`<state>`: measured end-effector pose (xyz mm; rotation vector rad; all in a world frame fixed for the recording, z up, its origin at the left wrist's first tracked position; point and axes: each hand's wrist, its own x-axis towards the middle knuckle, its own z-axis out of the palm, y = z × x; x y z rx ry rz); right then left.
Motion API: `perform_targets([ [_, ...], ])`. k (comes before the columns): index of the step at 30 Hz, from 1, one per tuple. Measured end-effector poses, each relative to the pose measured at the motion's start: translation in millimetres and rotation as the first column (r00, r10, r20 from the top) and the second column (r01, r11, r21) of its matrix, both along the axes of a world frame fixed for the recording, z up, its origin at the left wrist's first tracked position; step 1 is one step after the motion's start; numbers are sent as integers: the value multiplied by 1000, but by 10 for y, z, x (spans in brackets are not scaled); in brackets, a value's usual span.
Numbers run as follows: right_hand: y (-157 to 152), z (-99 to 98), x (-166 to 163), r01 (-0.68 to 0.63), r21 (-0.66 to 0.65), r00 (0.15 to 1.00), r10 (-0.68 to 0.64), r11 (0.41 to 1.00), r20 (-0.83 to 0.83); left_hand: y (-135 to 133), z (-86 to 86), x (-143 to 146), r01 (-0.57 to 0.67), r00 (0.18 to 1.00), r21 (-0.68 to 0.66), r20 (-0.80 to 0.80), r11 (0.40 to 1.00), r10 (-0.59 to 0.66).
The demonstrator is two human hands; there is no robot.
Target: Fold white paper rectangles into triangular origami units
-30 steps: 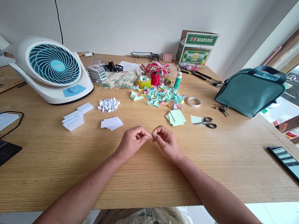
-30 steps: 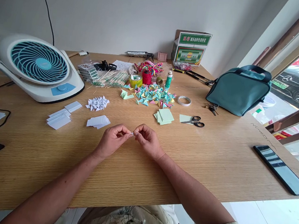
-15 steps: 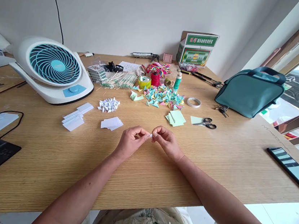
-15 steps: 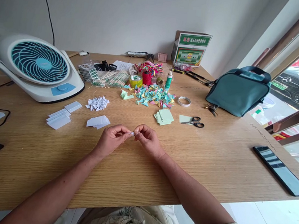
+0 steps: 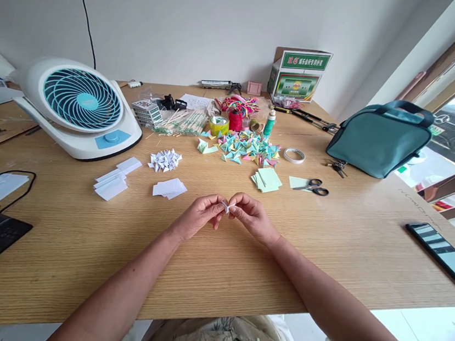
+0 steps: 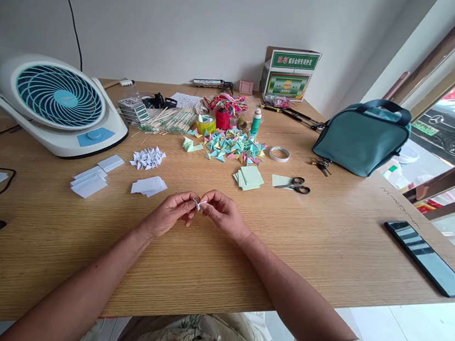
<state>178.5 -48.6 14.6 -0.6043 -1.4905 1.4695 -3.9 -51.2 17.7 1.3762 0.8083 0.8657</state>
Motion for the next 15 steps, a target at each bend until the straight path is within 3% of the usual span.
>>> perform_targets([
  [6, 0, -46, -34, -68, -20, 994, 66, 998, -83, -21, -4, 9, 42, 995, -176, 93, 983, -26],
  [15, -7, -62, -56, -98, -18, 993, 96, 995, -66, -37, 14, 31, 59, 996, -189, 82, 980, -44],
])
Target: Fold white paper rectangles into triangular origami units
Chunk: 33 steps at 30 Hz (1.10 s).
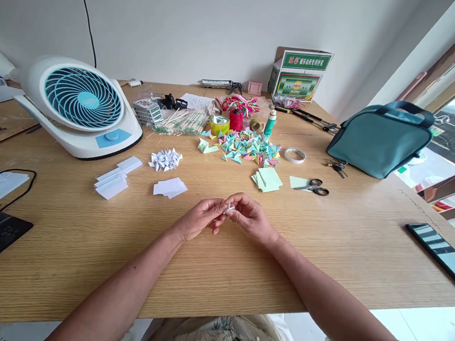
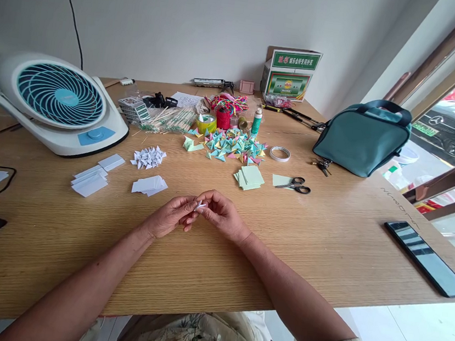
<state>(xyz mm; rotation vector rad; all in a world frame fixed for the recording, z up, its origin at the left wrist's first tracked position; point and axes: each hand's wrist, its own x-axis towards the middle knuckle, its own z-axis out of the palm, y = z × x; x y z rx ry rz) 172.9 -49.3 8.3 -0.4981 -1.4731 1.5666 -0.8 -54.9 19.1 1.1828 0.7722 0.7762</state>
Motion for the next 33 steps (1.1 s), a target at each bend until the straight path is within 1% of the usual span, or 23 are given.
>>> perform_targets([
  [2, 1, 11, 6, 38, 1, 999, -38, 999, -4, -1, 13, 4, -23, 999, 65, -29, 998, 25],
  [4, 10, 13, 16, 110, 23, 994, -110, 994, 22, 2, 20, 1, -61, 994, 165, -75, 984, 74],
  [6, 24, 7, 27, 171, 39, 983, -173, 985, 55, 11, 21, -7, -83, 985, 272, -126, 959, 121],
  [8, 37, -1, 33, 195, 41, 978, -197, 980, 67, 20, 18, -18, -91, 971, 384, -172, 919, 168],
  [11, 44, 1, 31, 226, 54, 971, -229, 973, 73, 21, 16, -28, -96, 936, 544, -236, 834, 262],
  [14, 38, 16, 25, 250, 61, 963, -255, 966, 93, 2, 14, -17, -107, 884, 647, -285, 755, 370],
  [16, 32, 24, 21, 253, 45, 961, -256, 967, 108, -18, 5, 4, -114, 826, 716, -317, 689, 467],
  [19, 32, 20, 16, 268, 7, 952, -266, 963, 152, -44, -22, 41, -118, 713, 813, -329, 570, 619],
  [20, 34, 15, 14, 281, -2, 946, -276, 960, 168, -49, -32, 50, -117, 687, 832, -326, 542, 649],
  [21, 37, 9, 13, 296, -7, 940, -289, 955, 181, -54, -40, 57, -114, 673, 842, -324, 527, 664],
  [23, 42, -2, 13, 320, -6, 929, -313, 947, 197, -60, -50, 64, -105, 683, 840, -328, 533, 652],
  [26, 40, -9, 18, 322, 28, 922, -320, 946, 219, -69, -42, 67, -104, 736, 815, -323, 571, 595],
  [28, 36, -9, 23, 314, 60, 917, -319, 948, 239, -74, -31, 73, -134, 755, 793, -307, 595, 579],
  [30, 38, -14, 23, 315, 74, 912, -324, 946, 251, -75, -26, 84, -192, 765, 751, -288, 631, 575],
  [33, 55, -30, 17, 337, 61, 909, -342, 939, 238, -65, -44, 102, -283, 803, 642, -248, 713, 542],
])
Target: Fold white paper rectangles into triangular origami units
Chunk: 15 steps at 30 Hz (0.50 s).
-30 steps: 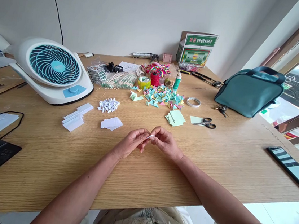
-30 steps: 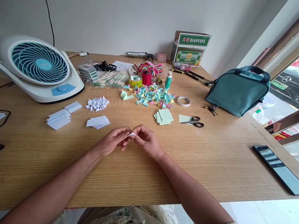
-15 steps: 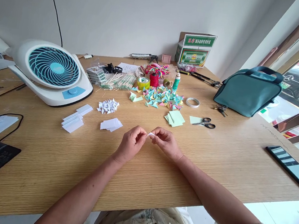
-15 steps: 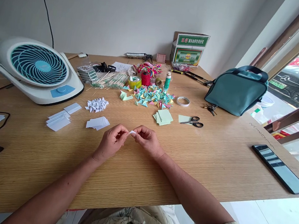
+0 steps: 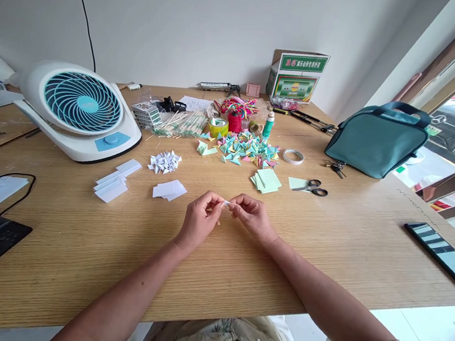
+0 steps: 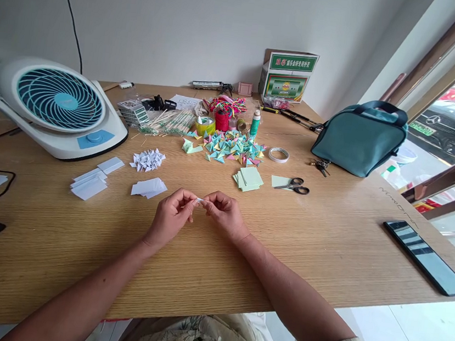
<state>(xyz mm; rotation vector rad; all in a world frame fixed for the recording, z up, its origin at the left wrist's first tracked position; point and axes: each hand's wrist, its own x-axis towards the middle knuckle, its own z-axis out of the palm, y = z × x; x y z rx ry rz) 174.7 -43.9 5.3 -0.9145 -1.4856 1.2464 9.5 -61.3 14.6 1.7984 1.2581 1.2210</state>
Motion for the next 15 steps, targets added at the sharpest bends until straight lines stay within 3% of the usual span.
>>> perform_targets([
  [3, 15, -15, 1, 34, 15, 999, -34, 999, 0, 17, -34, 5, 68, 994, -96, 91, 993, -60],
  [9, -8, 3, 9, 13, 35, 996, -16, 999, 93, 62, -34, -14, 86, 996, -109, 44, 990, -81],
  [15, -35, -49, -103, -64, -55, 997, 61, 996, -53, 37, -25, 82, 58, 917, -288, 394, 956, 63],
])
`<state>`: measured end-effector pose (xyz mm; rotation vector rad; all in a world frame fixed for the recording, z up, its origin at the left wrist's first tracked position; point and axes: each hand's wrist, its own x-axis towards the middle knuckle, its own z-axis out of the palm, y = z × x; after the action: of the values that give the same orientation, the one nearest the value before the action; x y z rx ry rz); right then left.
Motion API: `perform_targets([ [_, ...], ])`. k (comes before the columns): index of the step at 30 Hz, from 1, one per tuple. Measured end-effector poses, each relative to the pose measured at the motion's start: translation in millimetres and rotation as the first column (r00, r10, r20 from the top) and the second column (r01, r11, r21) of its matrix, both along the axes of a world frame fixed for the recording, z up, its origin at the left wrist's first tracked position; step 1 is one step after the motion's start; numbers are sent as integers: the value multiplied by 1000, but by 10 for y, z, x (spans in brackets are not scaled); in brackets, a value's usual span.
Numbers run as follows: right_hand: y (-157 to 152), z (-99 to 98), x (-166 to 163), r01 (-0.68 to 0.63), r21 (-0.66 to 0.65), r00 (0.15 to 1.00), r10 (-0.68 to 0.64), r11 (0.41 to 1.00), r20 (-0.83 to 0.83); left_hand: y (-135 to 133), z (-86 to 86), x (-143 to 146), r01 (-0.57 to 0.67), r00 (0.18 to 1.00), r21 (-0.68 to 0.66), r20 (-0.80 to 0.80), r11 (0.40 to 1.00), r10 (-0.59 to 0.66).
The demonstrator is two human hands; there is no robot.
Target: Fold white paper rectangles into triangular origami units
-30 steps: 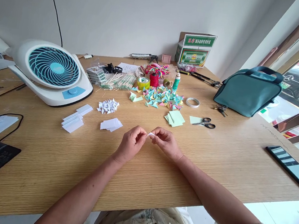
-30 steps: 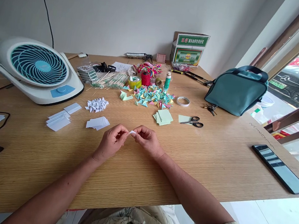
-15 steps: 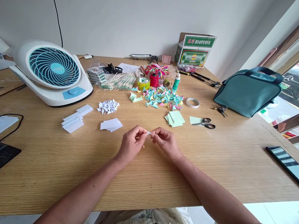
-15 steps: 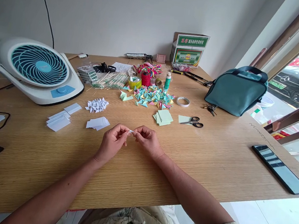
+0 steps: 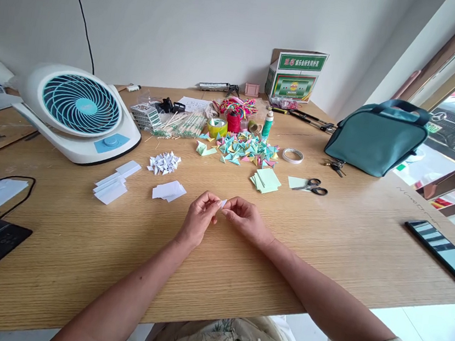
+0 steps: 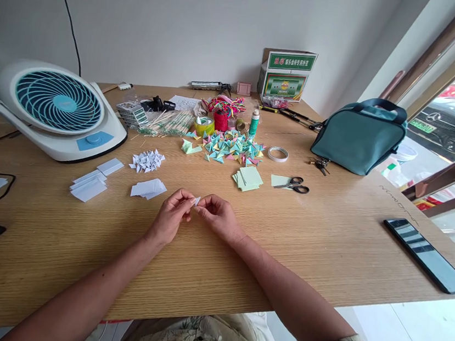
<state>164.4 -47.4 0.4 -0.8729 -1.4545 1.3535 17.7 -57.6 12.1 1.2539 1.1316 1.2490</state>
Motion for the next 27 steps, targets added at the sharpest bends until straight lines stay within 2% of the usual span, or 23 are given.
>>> perform_targets([
  [3, -7, -54, -43, 14, -33, 1000, -15, 999, -21, -38, -19, 53, 30, 994, -92, 110, 995, -20],
  [5, -8, -67, -38, 44, -30, 999, -44, 999, 8, -42, -33, 58, 41, 993, -103, 114, 994, -29],
  [7, -8, -58, -13, 82, 13, 993, -83, 997, 89, -26, -44, 33, 55, 998, -61, 47, 997, -52],
  [10, -13, -23, 28, 114, 112, 965, -137, 987, 223, 14, -48, -34, 82, 989, 73, -133, 994, -72],
  [14, -23, 13, 44, 144, 176, 940, -190, 974, 282, 34, -31, -87, 68, 957, 181, -290, 981, -13],
  [16, -22, 14, 41, 149, 176, 944, -193, 973, 268, 29, -28, -77, 42, 969, 161, -247, 986, -1],
  [20, -8, 8, 45, 148, 130, 962, -173, 980, 210, 23, -45, -30, 29, 999, 25, -41, 999, -28],
  [27, 0, 32, 43, 103, 51, 974, -112, 993, 196, 15, -46, -23, 17, 999, -33, 45, 999, -15],
])
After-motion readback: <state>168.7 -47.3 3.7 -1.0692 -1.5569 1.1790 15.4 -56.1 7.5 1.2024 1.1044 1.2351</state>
